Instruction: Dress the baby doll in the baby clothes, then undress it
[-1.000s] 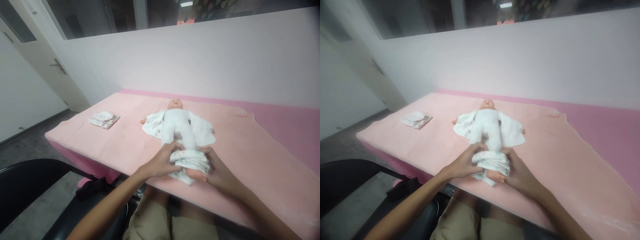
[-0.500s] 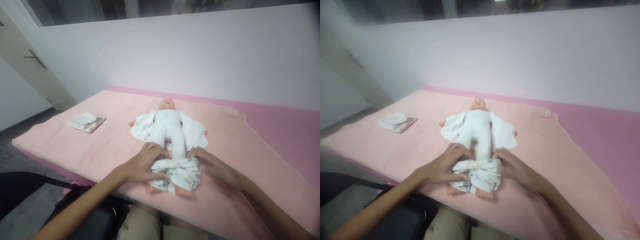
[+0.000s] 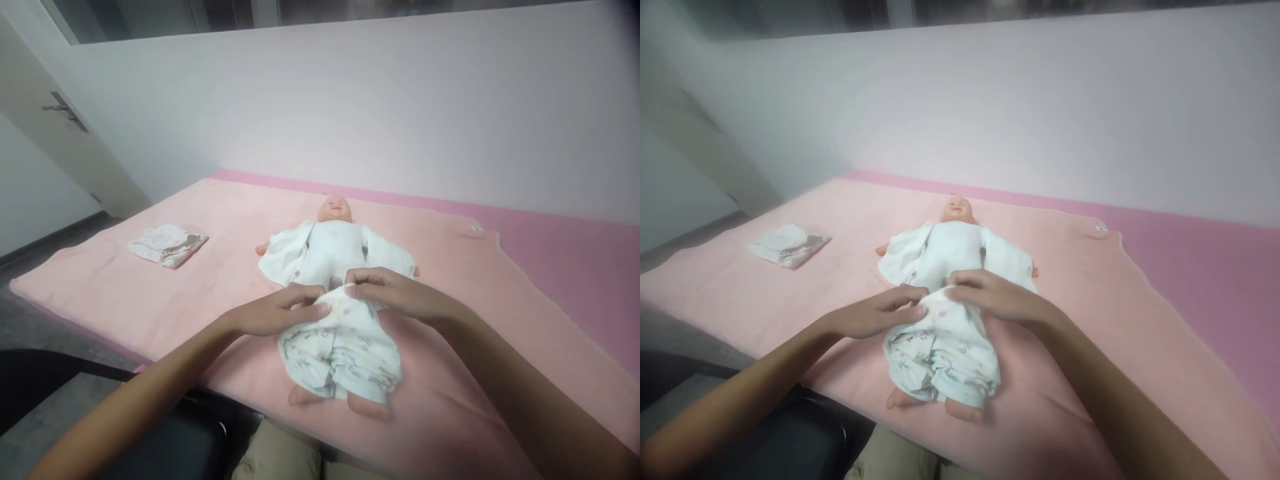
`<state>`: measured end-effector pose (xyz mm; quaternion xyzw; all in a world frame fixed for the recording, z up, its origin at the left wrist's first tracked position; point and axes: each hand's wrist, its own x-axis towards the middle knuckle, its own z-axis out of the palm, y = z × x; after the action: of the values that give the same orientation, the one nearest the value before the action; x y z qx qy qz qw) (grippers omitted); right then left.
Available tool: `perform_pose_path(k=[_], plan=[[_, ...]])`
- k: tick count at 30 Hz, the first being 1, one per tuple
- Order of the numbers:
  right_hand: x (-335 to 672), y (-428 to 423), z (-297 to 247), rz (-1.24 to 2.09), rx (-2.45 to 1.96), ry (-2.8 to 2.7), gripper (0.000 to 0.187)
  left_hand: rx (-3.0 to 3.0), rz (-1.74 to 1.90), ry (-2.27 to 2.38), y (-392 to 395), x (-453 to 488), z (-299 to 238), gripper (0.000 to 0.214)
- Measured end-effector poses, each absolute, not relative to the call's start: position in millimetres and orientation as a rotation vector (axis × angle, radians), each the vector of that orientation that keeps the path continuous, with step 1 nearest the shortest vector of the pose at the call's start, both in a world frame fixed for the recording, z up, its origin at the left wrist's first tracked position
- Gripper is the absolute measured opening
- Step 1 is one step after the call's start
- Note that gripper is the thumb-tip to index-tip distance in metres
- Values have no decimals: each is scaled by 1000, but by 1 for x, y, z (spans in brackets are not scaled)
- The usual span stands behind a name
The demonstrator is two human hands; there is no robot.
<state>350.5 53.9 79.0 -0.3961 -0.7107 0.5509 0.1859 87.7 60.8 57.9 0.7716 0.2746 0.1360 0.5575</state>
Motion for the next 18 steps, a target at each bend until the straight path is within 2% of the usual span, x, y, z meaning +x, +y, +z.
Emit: perform_pose_path(k=[2,6,8,11,15,18], plan=[[354,55,70,1488,-1193,-1916,46,1683,404,731,62,82,56,35],[366,52,37,1149,-1406,-1918,54,1526,518,860,67,67,39,39],[372,47,20,1104,-1459,-1881,56,1509,525,874,68,61,28,39],[374,38,1,1267,-1452,-1677,53,1480,568,880,62,59,14,38],[353,26,-8,1581,-1222,-1096,41,1340,751,872,49,74,7,38],[333,27,-7,1576,-1071,-931,45,1103,857,837,47,93,8,41]])
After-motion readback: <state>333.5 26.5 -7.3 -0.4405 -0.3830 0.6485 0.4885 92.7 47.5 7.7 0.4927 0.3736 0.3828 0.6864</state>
